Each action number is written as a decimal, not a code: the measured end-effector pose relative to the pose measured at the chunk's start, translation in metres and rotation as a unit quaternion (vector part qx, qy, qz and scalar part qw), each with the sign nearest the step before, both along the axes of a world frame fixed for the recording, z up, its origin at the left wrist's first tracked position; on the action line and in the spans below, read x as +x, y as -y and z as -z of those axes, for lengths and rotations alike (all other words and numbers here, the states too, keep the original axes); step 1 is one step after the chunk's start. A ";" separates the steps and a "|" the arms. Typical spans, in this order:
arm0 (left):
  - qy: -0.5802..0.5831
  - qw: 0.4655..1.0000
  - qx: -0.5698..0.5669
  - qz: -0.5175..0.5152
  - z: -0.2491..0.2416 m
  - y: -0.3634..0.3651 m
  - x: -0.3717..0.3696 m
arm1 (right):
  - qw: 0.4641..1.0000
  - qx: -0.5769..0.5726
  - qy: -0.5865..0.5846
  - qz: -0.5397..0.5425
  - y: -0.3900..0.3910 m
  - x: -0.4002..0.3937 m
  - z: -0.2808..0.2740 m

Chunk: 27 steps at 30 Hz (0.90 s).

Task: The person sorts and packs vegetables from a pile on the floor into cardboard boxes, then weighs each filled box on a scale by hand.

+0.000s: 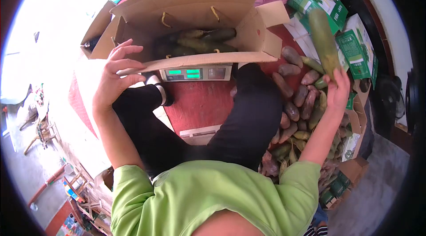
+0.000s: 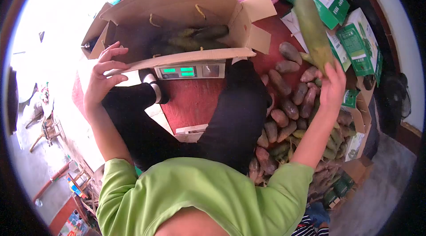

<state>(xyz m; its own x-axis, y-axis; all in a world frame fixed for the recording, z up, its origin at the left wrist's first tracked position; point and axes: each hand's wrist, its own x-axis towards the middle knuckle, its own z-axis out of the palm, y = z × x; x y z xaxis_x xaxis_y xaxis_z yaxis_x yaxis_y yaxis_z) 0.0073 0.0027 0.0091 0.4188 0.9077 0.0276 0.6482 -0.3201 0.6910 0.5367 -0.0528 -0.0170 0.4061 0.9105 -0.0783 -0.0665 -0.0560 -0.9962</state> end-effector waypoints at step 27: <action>0.065 0.997 -0.038 -0.032 0.000 0.003 0.001 | 0.935 -0.069 0.339 -0.072 0.018 -0.053 0.033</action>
